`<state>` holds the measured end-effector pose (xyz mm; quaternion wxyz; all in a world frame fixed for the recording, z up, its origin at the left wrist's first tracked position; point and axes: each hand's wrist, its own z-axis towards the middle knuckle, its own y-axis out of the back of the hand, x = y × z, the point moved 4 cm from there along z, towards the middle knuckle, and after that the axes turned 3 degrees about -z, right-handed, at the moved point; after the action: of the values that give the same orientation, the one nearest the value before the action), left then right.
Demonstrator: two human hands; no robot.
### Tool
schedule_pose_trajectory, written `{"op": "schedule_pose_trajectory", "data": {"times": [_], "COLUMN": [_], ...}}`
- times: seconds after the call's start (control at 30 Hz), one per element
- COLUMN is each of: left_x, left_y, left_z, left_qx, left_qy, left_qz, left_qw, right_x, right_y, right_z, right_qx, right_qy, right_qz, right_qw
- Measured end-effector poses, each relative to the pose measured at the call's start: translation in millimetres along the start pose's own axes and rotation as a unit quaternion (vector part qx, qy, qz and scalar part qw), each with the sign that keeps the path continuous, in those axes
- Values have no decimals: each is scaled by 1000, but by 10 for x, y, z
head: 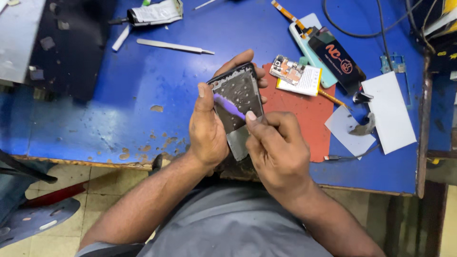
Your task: The person cleans adhesive residue from the inside of a disassembled phone housing, scrubbing it with a toothbrush and peeling off leftover material by hand. They then align the internal components and flex cables into the housing and press them into place to reassemble the phone.
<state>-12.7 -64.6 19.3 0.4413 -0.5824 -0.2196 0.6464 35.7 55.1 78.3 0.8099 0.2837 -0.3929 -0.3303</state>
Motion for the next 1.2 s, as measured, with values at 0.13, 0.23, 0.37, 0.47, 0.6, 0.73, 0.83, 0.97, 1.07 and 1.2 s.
{"op": "schedule_pose_trajectory", "data": {"times": [0.13,0.23,0.37,0.47,0.6,0.73,0.83,0.97,1.07,1.2], "left_x": [2,-35,-33,-6,8,6,-12,15,117,154], "left_y": [-40,-16,37,43,96,146,171,135,25,-27], "left_z": [-42,-19,40,22,43,39,61,36,-8,-33], "left_qx": [-6,-14,-19,-22,-25,-34,-28,-24,-9,-6], "left_qy": [3,2,9,3,4,-1,-19,-26,-13,6], "left_qz": [9,26,6,6,15,6,1,17,39,18], "left_qw": [1000,1000,1000,1000,1000,999,999,999,999,1000], "right_x": [-147,-150,-63,-161,-166,-185,-162,-115,-197,-270], "right_y": [31,26,-12,20,-6,-32,-17,-3,29,40], "right_z": [14,-55,-145,-127,-204,-273,-299,-256,-162,-75], "right_qx": [-21,-16,-1,-7,23,26,32,30,0,-25], "right_qy": [-59,-56,15,1,4,-12,-22,2,-12,-25], "right_qz": [-48,-23,-15,-73,-28,-28,-2,-3,-18,-1], "right_qw": [997,998,1000,997,999,999,999,1000,1000,999]}}
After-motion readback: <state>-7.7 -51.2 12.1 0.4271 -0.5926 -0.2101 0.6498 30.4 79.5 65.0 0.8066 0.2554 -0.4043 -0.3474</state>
